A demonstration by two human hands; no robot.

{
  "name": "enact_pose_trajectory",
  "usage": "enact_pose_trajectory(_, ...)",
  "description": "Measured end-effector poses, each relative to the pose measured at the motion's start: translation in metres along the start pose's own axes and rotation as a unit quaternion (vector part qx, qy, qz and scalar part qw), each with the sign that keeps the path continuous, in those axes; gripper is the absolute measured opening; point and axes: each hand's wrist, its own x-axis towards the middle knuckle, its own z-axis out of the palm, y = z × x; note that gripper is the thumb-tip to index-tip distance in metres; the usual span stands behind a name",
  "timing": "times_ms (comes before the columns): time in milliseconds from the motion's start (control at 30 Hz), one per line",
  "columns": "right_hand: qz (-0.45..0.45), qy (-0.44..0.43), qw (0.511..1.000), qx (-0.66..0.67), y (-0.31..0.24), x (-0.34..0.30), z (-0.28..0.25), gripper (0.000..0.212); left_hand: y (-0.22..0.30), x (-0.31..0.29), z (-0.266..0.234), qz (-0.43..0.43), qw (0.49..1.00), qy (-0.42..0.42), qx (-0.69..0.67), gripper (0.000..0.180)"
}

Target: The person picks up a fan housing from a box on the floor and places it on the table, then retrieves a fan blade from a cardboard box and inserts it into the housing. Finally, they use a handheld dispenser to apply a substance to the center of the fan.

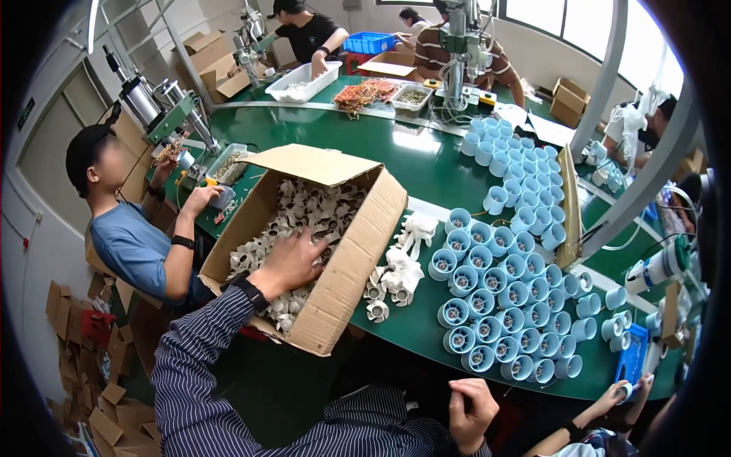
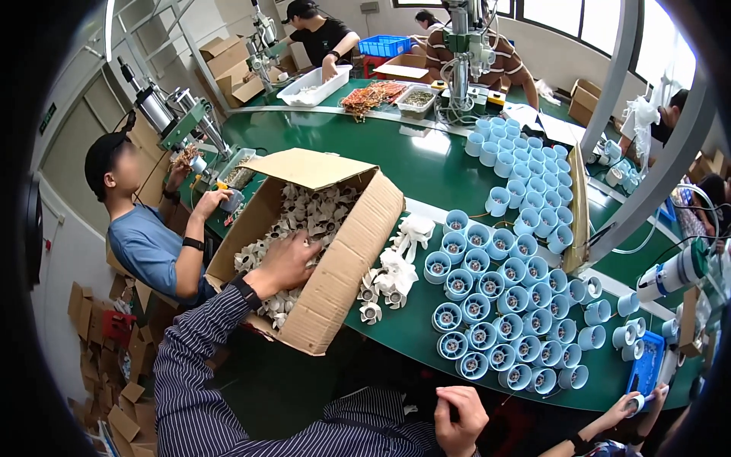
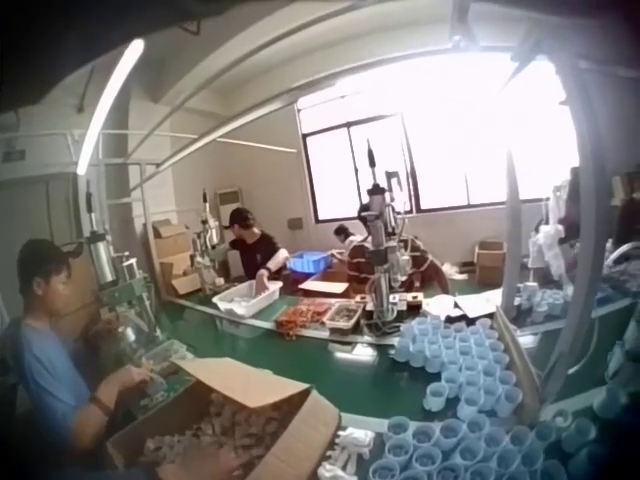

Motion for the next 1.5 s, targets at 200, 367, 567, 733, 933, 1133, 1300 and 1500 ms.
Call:
enact_pose_trajectory(200, -0.01, -0.059, 0.998, 0.011, -0.006, 0.0, 0.008, 0.014, -0.019, 0.003, -0.015, -0.053, 0.99, 0.053, -0.117, 0.032)
enact_pose_trajectory(367, -0.008, -0.092, 0.996, -0.002, -0.004, 0.004, 0.008, 0.015, -0.028, 0.004, -0.045, -0.075, 0.948, 0.202, -0.233, 0.02)
enact_pose_trajectory(567, -0.011, -0.12, 0.992, 0.035, -0.003, 0.007, 0.006, 0.015, 0.017, -0.004, -0.095, -0.197, 0.821, 0.04, -0.534, 0.017)
enact_pose_trajectory(733, -0.082, -0.129, 0.986, 0.068, -0.024, 0.042, 0.016, 0.022, 0.101, -0.018, -0.129, -0.069, 0.784, 0.015, -0.617, 0.017)
enact_pose_trajectory(933, -0.156, -0.043, 0.985, 0.058, -0.031, 0.084, 0.032, 0.034, 0.172, -0.018, -0.099, 0.156, 0.815, 0.053, -0.556, 0.019)
enact_pose_trajectory(1133, -0.152, -0.01, 0.987, 0.042, -0.004, 0.081, 0.015, 0.035, 0.21, -0.006, -0.091, 0.031, 0.703, -0.107, -0.702, 0.023)
enact_pose_trajectory(1300, -0.195, -0.006, 0.981, 0.016, 0.011, 0.082, -0.006, 0.033, 0.224, 0.004, -0.077, 0.013, 0.618, -0.215, -0.756, 0.029)
enact_pose_trajectory(1500, -0.235, -0.002, 0.971, -0.039, 0.018, 0.088, -0.019, 0.03, 0.239, 0.015, -0.066, -0.002, 0.518, -0.271, -0.812, 0.039)
